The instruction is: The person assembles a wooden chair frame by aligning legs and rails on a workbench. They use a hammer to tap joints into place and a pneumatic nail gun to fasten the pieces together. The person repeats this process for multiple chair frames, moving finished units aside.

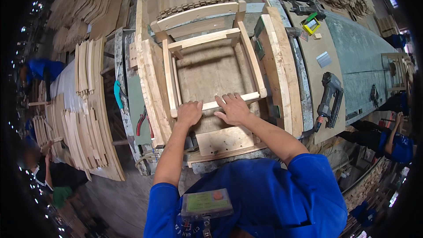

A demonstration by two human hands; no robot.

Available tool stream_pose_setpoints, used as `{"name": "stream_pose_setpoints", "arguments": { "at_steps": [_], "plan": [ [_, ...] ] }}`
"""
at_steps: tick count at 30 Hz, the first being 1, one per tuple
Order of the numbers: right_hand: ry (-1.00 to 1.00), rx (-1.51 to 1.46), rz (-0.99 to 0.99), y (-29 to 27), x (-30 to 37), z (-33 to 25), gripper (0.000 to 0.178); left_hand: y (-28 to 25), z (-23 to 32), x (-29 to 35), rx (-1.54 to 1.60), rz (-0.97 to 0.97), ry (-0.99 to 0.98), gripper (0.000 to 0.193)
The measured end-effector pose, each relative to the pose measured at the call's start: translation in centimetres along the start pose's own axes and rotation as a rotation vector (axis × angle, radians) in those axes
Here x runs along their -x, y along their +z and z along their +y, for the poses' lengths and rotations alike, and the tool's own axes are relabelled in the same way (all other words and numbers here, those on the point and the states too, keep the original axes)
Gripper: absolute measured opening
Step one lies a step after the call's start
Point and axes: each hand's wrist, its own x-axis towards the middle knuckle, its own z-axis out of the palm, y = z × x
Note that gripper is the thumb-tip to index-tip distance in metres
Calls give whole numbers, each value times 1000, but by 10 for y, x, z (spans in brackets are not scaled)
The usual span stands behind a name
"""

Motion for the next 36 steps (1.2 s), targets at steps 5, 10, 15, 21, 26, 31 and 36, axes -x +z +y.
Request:
{"name": "stream_pose_setpoints", "arguments": {
  "at_steps": [5,10,15,21,26,31,36],
  "plan": [
    [31,-86,-88,-2,20,-14,64,13,5,33,4,-48,-7,60],
    [61,-183,-165,10,55,-28,64,34,25,88,92,18,26,46],
    [261,-269,-552,-2,12,-8,76,42,30,84,27,79,-36,43],
    [431,-271,-697,-11,-8,-22,67,44,23,81,41,0,-101,39],
    [456,-267,-780,-16,-18,-24,66,24,17,106,230,226,-2,30],
    [471,-234,-798,1,-16,-17,66,-42,-7,201,-168,480,-303,41],
    [458,-246,-792,-5,-19,-19,66,1,-56,267,-295,406,-618,53]
  ]
}}
